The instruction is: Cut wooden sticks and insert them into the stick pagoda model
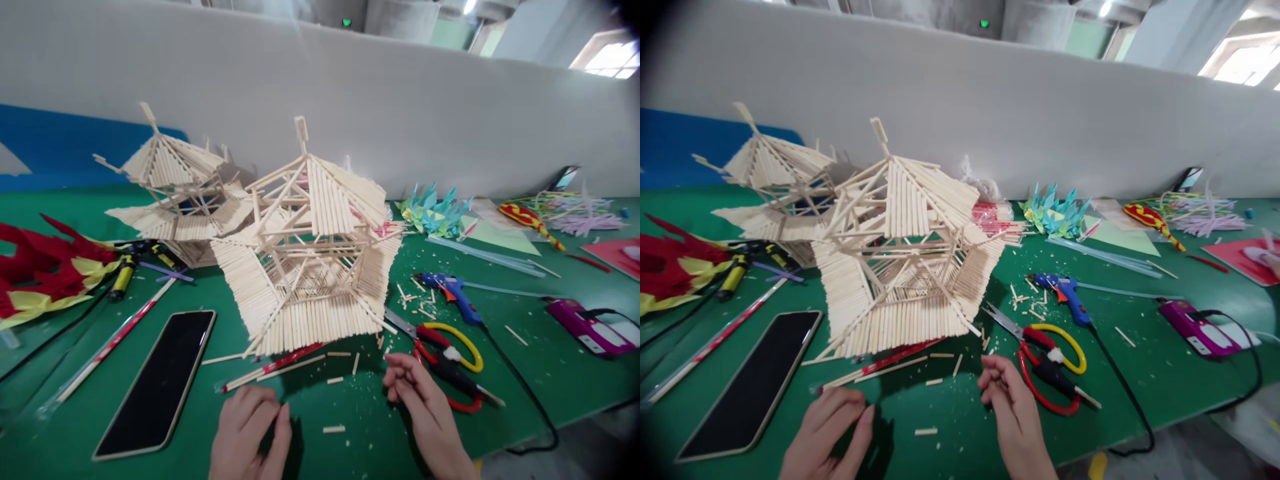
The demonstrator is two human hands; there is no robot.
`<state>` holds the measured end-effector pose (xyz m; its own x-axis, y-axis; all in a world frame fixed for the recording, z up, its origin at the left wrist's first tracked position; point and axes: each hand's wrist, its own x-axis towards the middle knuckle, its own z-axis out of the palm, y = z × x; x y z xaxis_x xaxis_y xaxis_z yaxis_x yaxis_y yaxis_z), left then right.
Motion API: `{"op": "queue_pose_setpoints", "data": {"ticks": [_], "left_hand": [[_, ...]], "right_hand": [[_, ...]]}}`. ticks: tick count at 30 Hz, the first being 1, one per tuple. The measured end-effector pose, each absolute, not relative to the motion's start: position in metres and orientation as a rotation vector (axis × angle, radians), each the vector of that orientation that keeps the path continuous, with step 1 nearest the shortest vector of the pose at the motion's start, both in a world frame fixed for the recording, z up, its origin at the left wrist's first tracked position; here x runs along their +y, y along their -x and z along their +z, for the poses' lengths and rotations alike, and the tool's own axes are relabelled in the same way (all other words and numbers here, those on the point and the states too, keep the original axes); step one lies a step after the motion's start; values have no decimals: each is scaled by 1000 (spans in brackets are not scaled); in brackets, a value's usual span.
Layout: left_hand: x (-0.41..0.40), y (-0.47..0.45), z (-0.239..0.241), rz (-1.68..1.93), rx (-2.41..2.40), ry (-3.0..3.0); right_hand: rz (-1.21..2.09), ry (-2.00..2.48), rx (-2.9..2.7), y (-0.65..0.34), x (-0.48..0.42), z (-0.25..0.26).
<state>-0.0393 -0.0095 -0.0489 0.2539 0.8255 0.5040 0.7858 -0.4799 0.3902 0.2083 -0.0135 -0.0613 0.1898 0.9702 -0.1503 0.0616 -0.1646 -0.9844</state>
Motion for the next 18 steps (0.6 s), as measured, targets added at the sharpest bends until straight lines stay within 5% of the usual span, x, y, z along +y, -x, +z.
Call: {"op": "queue_pose_setpoints", "data": {"ticks": [9,18], "left_hand": [[12,19,-50,519,1503,-2711],[35,5,-42,399,1476,-2747]], "right_hand": [[947,1656,-1494,-202,-1,-53],[872,1591,-1577,-203,11,-55]]}}
